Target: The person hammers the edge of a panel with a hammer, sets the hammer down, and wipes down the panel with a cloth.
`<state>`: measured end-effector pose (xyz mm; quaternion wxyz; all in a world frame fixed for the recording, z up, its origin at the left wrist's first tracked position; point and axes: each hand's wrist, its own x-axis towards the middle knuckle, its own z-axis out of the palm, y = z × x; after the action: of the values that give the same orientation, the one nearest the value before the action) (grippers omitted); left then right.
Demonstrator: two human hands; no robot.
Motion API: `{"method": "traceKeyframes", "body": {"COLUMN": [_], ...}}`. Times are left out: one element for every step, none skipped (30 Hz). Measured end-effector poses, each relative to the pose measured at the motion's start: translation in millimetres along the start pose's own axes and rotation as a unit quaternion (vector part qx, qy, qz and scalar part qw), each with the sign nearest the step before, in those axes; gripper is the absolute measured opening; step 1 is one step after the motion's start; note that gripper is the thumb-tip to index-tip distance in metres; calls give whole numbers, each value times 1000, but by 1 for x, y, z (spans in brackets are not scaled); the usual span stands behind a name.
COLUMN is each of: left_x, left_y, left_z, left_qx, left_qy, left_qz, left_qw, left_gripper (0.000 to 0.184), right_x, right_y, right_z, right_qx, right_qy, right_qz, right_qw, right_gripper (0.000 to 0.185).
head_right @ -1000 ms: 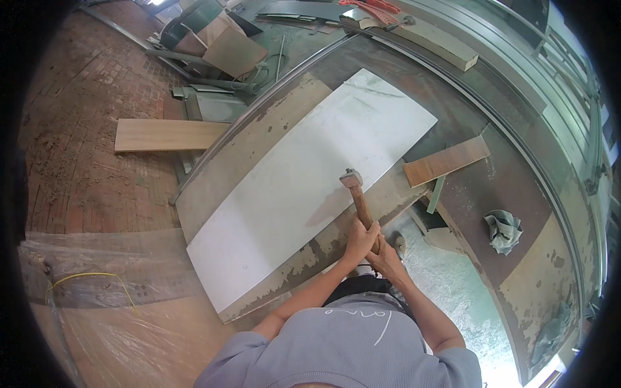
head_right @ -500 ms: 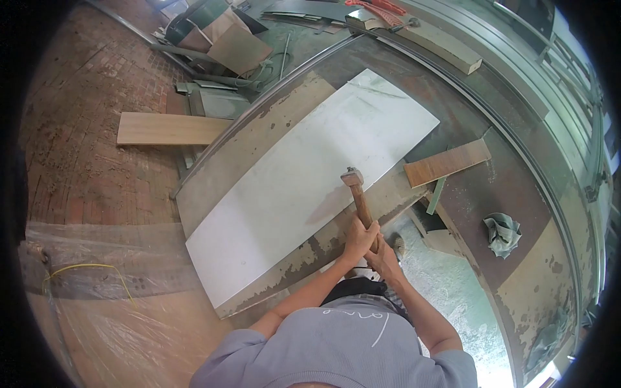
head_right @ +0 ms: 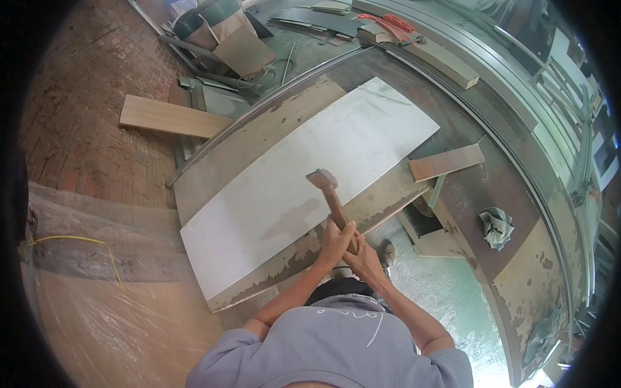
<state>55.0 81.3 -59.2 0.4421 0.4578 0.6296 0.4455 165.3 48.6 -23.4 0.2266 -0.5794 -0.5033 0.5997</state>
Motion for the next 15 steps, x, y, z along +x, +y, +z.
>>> {"method": "traceKeyframes", "body": {"left_x": [-6,-12,-18,-25,-30,-34,-37,-39,-42,-42,-42,-42,-45,-48,-49], "left_y": [2,3,7,14,16,14,11,8,5,-5,-17,-28,-25,-21,-18], "left_z": [-11,-22,-31,-41,-51,-58,-65,-70,-74,-77,-79,-79,-80,-80,-81], "left_qx": [19,-27,-28,-41,-53,-26,-27,-28,-29,-31,-35,-39,-40,-19,2], "left_qy": [21,19,21,25,29,36,38,33,28,30,21,12,13,23,33], "left_qz": [22,24,25,10,-5,8,9,-22,-53,-52,-68,-85,-84,-67,-50], "left_qw": [999,999,999,999,998,999,999,999,998,998,997,996,996,997,998], "left_gripper": [42,42,42,41,40,40,40,43,46,46,47,48,48,48,48], "right_x": [-4,-10,-13,-14,-13,-11,-12,-14,-17,-19,-19,-20,-19,-18,-16], "right_y": [-4,-12,-18,-20,-16,-6,-5,-5,-7,-9,-7,-2,2,5,7], "right_z": [6,11,17,24,33,43,50,55,58,61,65,69,72,74,75], "right_qx": [-2,0,1,3,2,16,30,28,35,42,40,59,79,77,61], "right_qy": [-1,-26,-52,-71,-73,-72,-70,-72,-89,-106,-106,-115,-124,-125,-122], "right_qz": [0,-4,-9,-2,-4,-21,-37,-39,-31,-23,-24,-11,2,1,3], "right_qw": [1000,1000,999,997,997,997,996,996,995,993,993,991,989,989,991], "right_gripper": [74,73,72,71,71,66,61,61,61,61,61,60,58,58,62]}}
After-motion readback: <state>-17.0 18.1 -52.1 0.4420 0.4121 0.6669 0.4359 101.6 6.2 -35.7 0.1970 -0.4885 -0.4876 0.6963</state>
